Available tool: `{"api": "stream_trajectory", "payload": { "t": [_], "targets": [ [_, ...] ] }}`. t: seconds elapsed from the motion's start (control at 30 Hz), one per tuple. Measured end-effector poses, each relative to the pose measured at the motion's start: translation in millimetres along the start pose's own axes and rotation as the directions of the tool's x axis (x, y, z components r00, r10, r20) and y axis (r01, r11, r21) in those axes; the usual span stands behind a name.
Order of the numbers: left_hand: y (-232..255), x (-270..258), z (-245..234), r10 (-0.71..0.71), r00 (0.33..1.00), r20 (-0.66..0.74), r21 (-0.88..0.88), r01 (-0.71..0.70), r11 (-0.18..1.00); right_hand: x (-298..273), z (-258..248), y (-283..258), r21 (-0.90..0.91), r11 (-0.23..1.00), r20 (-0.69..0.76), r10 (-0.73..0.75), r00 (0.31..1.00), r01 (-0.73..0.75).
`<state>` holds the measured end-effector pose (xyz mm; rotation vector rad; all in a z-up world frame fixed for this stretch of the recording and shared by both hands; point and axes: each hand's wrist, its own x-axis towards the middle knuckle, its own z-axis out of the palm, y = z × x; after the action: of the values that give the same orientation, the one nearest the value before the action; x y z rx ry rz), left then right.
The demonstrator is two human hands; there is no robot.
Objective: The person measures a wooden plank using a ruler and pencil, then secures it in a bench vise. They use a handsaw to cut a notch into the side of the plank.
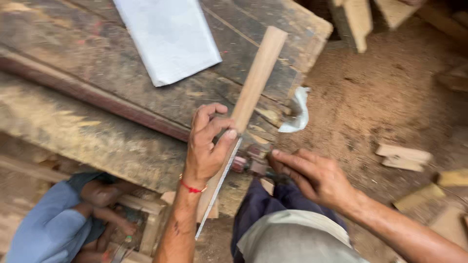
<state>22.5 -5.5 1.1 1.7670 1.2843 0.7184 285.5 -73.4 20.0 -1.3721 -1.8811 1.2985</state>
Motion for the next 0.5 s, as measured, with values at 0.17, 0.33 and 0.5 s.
{"api": "stream_trajectory", "payload": {
  "t": [0.17,0.33,0.5],
  "targets": [
    [-12.0,17.8,-12.5,-0.085,0.987,-0.137,-0.03,0.081,0.996,27.5,17.3,-4.7,0.024,0.999,-0.106,-0.026,0.994,0.028],
    [-9.6,4.2,-29.9,-0.104,0.988,-0.113,-0.113,0.092,0.989,10.4,13.3,-18.2,0.022,0.999,-0.087,-0.043,0.995,0.045],
    [-9.5,-2.9,-26.8,-0.158,0.981,-0.113,-0.19,0.135,0.973,11.3,19.2,-10.7,0.002,0.998,-0.069,-0.059,0.996,0.06]
  ]
}}
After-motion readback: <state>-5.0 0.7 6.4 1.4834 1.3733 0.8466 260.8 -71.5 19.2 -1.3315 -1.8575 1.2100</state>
